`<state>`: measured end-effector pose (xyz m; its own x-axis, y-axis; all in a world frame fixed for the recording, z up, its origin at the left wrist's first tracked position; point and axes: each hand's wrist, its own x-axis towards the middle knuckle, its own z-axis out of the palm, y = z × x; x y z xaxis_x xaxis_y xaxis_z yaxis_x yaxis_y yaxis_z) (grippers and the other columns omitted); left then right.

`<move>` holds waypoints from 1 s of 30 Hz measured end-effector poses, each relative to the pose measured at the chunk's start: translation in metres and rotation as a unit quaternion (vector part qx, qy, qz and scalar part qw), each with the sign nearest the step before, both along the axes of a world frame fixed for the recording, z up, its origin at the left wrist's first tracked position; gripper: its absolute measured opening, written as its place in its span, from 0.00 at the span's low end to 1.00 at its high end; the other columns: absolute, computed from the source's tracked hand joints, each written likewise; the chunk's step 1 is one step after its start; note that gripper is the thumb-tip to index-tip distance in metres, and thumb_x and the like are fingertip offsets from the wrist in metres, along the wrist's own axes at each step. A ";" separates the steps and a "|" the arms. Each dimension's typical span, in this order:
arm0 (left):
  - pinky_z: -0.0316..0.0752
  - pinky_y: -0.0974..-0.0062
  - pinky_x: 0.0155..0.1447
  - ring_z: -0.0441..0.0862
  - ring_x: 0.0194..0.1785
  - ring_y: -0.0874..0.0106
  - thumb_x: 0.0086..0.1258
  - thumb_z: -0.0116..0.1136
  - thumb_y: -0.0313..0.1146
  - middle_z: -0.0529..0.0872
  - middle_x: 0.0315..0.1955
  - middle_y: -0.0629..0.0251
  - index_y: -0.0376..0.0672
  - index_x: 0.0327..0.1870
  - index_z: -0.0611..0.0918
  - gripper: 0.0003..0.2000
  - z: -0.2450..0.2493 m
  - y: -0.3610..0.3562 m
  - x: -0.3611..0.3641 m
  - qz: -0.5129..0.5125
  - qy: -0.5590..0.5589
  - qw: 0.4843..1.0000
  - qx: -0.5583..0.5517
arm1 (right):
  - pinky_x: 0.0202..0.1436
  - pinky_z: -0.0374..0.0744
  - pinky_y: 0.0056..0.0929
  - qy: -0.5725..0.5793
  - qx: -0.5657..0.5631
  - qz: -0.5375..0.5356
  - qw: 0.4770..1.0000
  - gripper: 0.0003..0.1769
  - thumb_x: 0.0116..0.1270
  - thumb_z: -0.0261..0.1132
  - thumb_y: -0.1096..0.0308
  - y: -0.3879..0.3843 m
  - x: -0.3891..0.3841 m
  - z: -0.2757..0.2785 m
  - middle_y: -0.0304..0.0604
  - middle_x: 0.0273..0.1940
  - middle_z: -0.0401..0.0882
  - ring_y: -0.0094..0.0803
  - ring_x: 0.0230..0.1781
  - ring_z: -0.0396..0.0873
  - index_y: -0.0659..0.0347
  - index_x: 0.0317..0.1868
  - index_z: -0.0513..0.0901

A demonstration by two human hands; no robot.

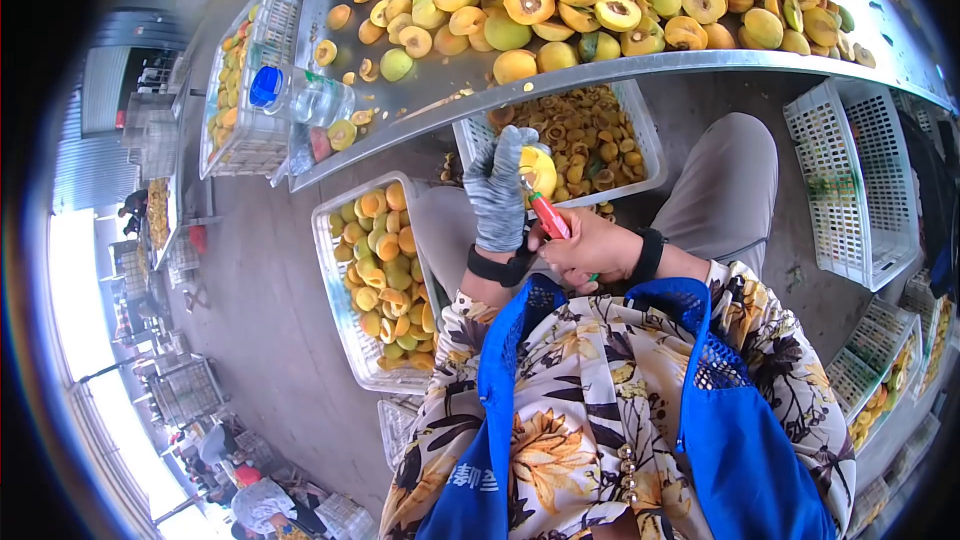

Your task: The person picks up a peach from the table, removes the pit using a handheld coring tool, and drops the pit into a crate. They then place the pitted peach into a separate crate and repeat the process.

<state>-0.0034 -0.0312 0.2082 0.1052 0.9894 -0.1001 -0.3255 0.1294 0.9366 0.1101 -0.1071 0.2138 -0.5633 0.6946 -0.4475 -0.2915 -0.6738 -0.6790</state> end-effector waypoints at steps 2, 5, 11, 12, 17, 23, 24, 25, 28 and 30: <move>0.75 0.80 0.34 0.81 0.32 0.73 0.64 0.58 0.34 0.83 0.30 0.61 0.34 0.38 0.81 0.11 0.000 0.002 0.000 0.005 0.063 0.996 0.059 | 0.10 0.60 0.20 0.168 -0.108 0.012 0.980 0.12 0.61 0.57 0.76 0.000 0.002 0.001 0.33 0.18 0.65 0.18 0.09 0.61 0.61 0.45 0.68; 0.74 0.78 0.39 0.79 0.35 0.74 0.68 0.50 0.36 0.81 0.34 0.66 0.43 0.41 0.78 0.08 -0.008 0.001 0.004 -0.013 0.004 0.999 0.036 | 0.11 0.61 0.19 0.167 -0.049 -0.027 0.984 0.10 0.59 0.58 0.73 -0.007 -0.009 -0.014 0.31 0.19 0.64 0.18 0.13 0.62 0.56 0.41 0.69; 0.75 0.70 0.42 0.78 0.39 0.69 0.67 0.51 0.45 0.80 0.38 0.62 0.39 0.48 0.75 0.19 -0.051 -0.001 0.022 -0.151 -0.062 0.968 -0.191 | 0.18 0.71 0.24 -0.152 0.118 -0.040 0.980 0.12 0.60 0.58 0.60 -0.004 -0.008 -0.015 0.38 0.21 0.74 0.24 0.14 0.71 0.62 0.31 0.74; 0.75 0.70 0.42 0.78 0.39 0.69 0.67 0.51 0.46 0.80 0.38 0.62 0.39 0.48 0.75 0.19 -0.055 -0.004 0.020 -0.141 -0.035 0.971 -0.190 | 0.18 0.72 0.23 -0.131 0.116 -0.067 0.982 0.18 0.61 0.60 0.55 -0.005 -0.005 -0.019 0.39 0.20 0.73 0.26 0.14 0.72 0.64 0.34 0.73; 0.75 0.70 0.42 0.78 0.39 0.69 0.66 0.50 0.46 0.80 0.38 0.62 0.39 0.48 0.75 0.19 -0.083 0.008 0.014 -0.112 0.033 0.973 -0.201 | 0.19 0.76 0.25 -0.133 0.047 -0.081 0.987 0.24 0.64 0.55 0.47 -0.012 0.029 -0.012 0.43 0.33 0.74 0.26 0.24 0.77 0.64 0.43 0.71; 0.75 0.69 0.42 0.78 0.39 0.69 0.66 0.50 0.47 0.80 0.38 0.62 0.39 0.48 0.75 0.20 -0.110 0.024 0.027 -0.098 0.068 0.963 -0.240 | 0.16 0.76 0.26 -0.301 0.088 -0.213 0.925 0.16 0.62 0.58 0.56 -0.011 0.082 -0.048 0.42 0.21 0.76 0.29 0.16 0.77 0.64 0.33 0.77; 0.75 0.69 0.42 0.78 0.39 0.69 0.66 0.50 0.47 0.80 0.38 0.62 0.39 0.47 0.75 0.20 -0.113 0.025 0.031 -0.098 0.077 0.962 -0.244 | 0.15 0.76 0.27 -0.327 0.102 -0.223 0.913 0.13 0.60 0.59 0.61 -0.009 0.088 -0.058 0.43 0.21 0.76 0.29 0.15 0.77 0.63 0.35 0.78; 0.75 0.69 0.42 0.78 0.39 0.68 0.66 0.50 0.48 0.80 0.38 0.62 0.39 0.47 0.75 0.20 -0.114 0.028 0.034 -0.095 0.082 0.961 -0.247 | 0.15 0.76 0.27 -0.351 0.118 -0.230 0.900 0.10 0.58 0.61 0.65 -0.006 0.091 -0.066 0.44 0.22 0.77 0.30 0.15 0.77 0.62 0.37 0.78; 0.75 0.69 0.43 0.78 0.39 0.68 0.66 0.50 0.48 0.80 0.38 0.62 0.39 0.47 0.75 0.20 -0.121 0.032 0.037 -0.083 0.092 0.957 -0.261 | 0.30 0.77 0.34 -0.377 0.259 -0.152 0.876 0.18 0.50 0.56 0.76 -0.002 0.093 -0.090 0.47 0.32 0.79 0.38 0.29 0.79 0.61 0.45 0.76; 0.75 0.69 0.43 0.78 0.39 0.68 0.66 0.50 0.48 0.80 0.38 0.62 0.40 0.47 0.75 0.20 -0.125 0.031 0.036 -0.076 0.100 0.955 -0.268 | 0.35 0.77 0.38 -0.398 0.392 -0.129 0.819 0.20 0.48 0.55 0.78 -0.004 0.076 -0.111 0.50 0.36 0.78 0.42 0.34 0.79 0.60 0.46 0.76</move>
